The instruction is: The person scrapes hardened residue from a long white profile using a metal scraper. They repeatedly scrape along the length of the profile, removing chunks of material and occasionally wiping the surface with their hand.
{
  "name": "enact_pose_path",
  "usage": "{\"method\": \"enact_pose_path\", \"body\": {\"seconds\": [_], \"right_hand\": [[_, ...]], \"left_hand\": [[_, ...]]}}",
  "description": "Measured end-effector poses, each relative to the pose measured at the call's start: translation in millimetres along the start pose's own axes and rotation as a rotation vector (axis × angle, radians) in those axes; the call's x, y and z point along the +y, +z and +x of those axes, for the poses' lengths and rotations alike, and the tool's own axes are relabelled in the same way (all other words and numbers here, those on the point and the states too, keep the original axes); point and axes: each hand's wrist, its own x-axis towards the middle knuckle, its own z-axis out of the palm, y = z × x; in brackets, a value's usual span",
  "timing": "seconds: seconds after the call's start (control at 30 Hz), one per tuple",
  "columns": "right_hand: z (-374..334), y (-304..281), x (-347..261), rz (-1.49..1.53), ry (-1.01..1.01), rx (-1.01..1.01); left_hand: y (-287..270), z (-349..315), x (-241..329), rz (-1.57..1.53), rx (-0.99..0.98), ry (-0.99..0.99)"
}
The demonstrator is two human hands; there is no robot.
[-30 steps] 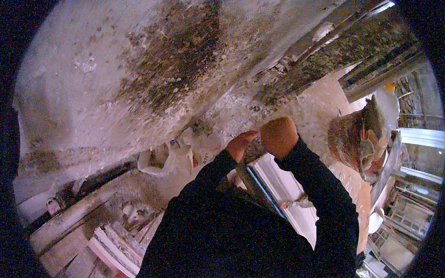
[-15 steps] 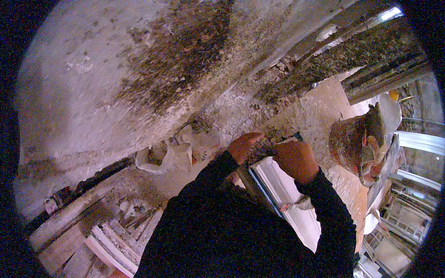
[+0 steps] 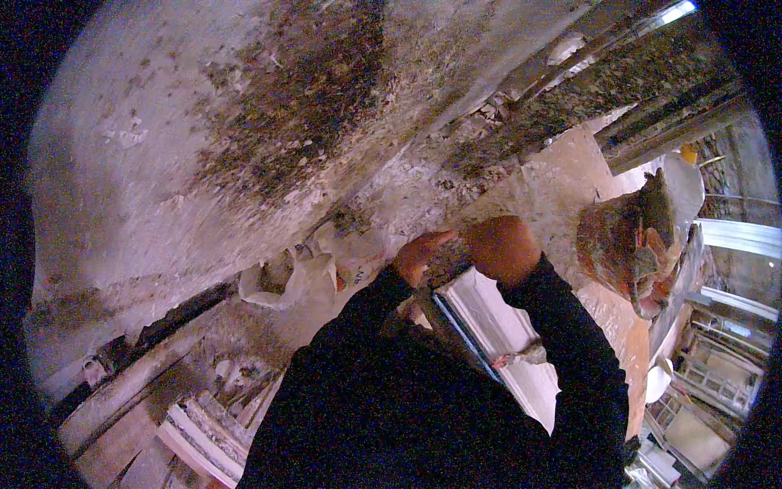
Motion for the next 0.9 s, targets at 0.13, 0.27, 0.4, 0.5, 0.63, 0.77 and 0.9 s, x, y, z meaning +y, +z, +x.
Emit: {"method": "enact_pose_path", "body": {"seconds": [0.13,0.27,0.4,0.5,0.63,0.77,0.9], "right_hand": [[-4,3,2,0.033,-0.019,0.021],[4,-20,3,-0.058,0.018,-0.001],[15,-6,-12,-0.042,-0.008,0.038],[15,0,-10,-0.045,-0.033,0.091],[11,-17,-14,-0.037,0.026,-0.057],[7,-4,-19,-0.044,0.026,0.021],[-2,-7,-24,-0.024,0.042,0.022]], "left_hand": [[2,1,-2,-0.060,0.024,0.044],[3,-3,-2,0.140,0.108,0.187],[-1,-2,10,-0.047,0.092,0.018],[1,-6,6,0.019,0.117,0.102],[7,-4,-6,-0.116,0.098,0.040],[5,-2,3,-0.194,0.077,-0.034],[5,3,3,-0.003,0.044,0.025]]}}
